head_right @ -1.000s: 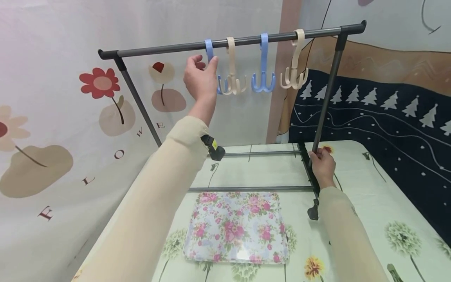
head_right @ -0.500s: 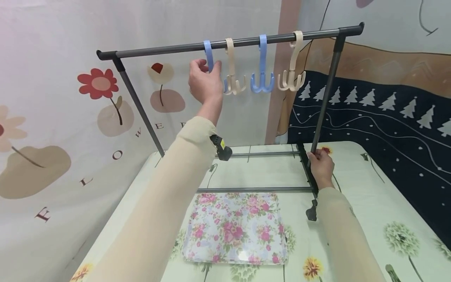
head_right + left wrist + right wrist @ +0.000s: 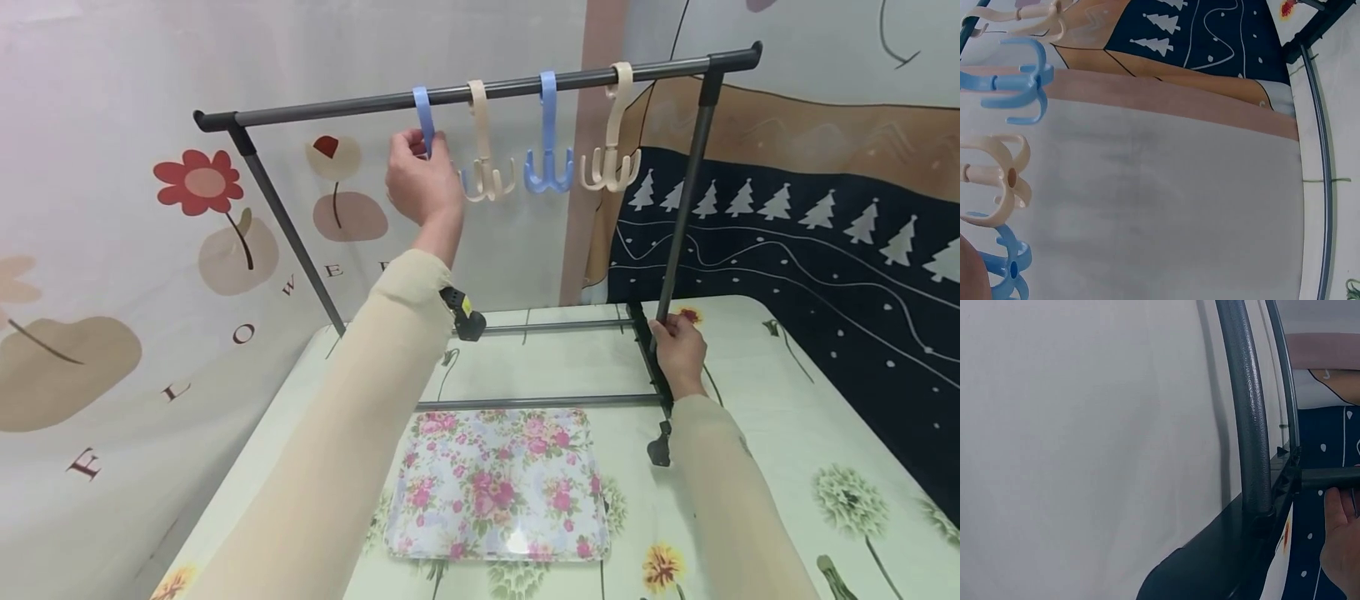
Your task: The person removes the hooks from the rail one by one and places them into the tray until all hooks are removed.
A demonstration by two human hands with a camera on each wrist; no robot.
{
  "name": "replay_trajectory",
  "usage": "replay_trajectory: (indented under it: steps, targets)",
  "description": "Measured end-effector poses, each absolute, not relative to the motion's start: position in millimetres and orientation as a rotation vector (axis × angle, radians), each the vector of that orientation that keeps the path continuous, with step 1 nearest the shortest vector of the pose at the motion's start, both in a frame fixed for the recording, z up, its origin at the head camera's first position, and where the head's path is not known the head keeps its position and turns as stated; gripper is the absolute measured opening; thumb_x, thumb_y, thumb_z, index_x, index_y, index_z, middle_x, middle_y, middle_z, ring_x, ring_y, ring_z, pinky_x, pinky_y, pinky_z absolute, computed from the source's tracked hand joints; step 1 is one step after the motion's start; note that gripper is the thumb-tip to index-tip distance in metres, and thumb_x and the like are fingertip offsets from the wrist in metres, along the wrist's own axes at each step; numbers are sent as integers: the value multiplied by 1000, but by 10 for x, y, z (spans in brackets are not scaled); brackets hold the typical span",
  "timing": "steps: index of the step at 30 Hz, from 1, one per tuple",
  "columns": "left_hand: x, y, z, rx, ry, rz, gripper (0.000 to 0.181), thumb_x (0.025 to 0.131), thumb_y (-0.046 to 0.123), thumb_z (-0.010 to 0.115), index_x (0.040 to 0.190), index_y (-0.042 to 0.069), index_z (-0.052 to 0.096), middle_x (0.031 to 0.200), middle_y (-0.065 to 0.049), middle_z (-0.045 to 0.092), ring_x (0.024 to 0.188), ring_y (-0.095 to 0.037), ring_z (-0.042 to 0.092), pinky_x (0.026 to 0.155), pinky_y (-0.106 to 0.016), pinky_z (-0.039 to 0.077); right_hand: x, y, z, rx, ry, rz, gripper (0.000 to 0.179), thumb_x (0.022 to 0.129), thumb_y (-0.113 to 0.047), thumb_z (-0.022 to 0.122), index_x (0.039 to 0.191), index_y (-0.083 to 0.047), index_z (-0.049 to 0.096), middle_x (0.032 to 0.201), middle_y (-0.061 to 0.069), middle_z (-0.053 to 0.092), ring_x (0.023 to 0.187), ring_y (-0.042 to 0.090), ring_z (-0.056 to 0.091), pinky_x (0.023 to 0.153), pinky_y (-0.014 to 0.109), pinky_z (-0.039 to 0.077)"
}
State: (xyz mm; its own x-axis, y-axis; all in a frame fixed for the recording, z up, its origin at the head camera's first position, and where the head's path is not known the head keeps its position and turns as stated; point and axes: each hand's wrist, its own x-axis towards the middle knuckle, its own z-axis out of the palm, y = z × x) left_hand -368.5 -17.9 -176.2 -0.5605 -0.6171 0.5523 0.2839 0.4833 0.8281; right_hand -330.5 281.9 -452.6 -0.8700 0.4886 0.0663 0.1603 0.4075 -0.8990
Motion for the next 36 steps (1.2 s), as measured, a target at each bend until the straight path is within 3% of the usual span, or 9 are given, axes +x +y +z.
replay_trajectory:
  steps: [9, 20, 36]
  targets:
    - [-3699, -318, -1740, 290, -1817, -1125, 20, 94, 29, 70, 107, 15, 73, 103, 3, 72, 97, -11, 65, 91, -29, 42, -3292, 2809, -4507, -535, -2349, 1467, 49, 104, -36, 49, 133, 3, 54, 129, 23, 60, 112, 36, 52, 96, 50, 41]
    - [-3626, -415, -1556, 300, -1879, -1078, 18, 97, 29, 65, 104, 15, 75, 98, 3, 71, 94, -12, 65, 86, -27, 44, -3292, 2832, -4511, -509, -2375, 1426, 45, 105, -33, 50, 130, 4, 55, 126, 23, 61, 106, 33, 52, 85, 43, 41]
    - [-3548, -487, -1332, 217, -1856, -1096, 17, 96, 24, 65, 105, 12, 74, 101, 1, 73, 94, -11, 67, 82, -22, 48, -3225, 2879, -4531, -501, -2396, 1448, 48, 105, -37, 48, 131, 2, 54, 128, 21, 60, 108, 30, 52, 81, 36, 40]
